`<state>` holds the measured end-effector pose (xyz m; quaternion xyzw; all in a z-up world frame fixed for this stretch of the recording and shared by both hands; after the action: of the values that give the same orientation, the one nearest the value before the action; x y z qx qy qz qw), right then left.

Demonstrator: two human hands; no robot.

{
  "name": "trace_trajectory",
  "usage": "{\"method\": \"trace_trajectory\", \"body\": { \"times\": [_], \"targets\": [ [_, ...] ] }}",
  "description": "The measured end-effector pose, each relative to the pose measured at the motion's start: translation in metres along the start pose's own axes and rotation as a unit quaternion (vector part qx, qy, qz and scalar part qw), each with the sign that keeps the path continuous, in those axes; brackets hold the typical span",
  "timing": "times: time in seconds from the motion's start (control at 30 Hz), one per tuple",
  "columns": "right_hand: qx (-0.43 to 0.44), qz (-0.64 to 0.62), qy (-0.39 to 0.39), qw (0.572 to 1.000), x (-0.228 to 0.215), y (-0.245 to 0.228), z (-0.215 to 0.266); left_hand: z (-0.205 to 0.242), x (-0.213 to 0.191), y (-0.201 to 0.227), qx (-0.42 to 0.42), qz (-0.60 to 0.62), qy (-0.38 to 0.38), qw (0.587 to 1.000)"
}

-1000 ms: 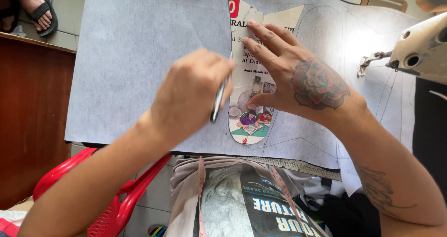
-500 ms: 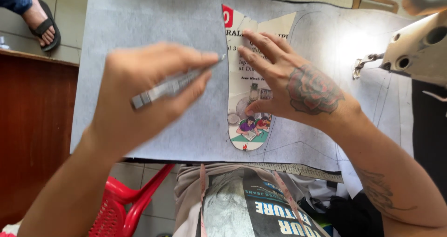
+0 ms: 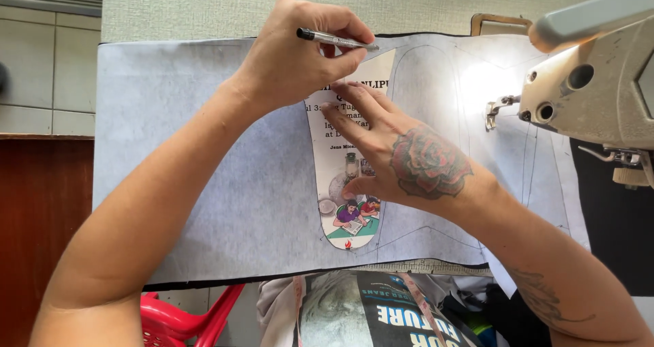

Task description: Tracing a paper pattern onto fabric using a pen at a sewing workstation

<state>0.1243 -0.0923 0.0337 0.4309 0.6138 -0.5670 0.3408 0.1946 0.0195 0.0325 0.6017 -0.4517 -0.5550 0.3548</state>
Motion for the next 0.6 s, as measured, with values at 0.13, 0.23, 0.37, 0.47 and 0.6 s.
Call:
{"method": "trace_trajectory", "body": {
  "times": [0.13,0.23,0.37,0.47,0.6],
  "targets": [
    [0.002,-0.010,-0.007,1.000,0.000,0.000,-0.001,0.001,0.000,-0.003,0.002,-0.014,-0.013,1.000],
    [0.018,-0.005,-0.021,1.000,0.001,0.001,-0.001,0.004,-0.004,-0.002,0.005,-0.022,-0.022,0.999],
    [0.008,-0.003,-0.024,1.000,0.007,0.003,0.002,0.009,-0.016,0.000,0.012,-0.032,-0.023,0.999],
    [0.003,0.014,-0.031,0.999,0.004,0.000,-0.001,0.010,-0.024,-0.002,-0.017,-0.052,-0.045,0.997],
    [0.003,0.006,-0.029,1.000,0.003,-0.001,-0.002,0.008,-0.033,-0.023,-0.170,-0.112,-0.061,0.977]
  ]
}}
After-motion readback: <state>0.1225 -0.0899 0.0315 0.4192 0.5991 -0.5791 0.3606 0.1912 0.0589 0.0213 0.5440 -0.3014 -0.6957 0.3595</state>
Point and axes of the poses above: each hand's wrist, its own z-axis away from the middle knuckle, its own x-axis out of the palm, y = z × x, the point moved 9 cm from there along -z, towards the middle knuckle, and after that the axes turned 14 degrees about -x, right-handed, at the moved point
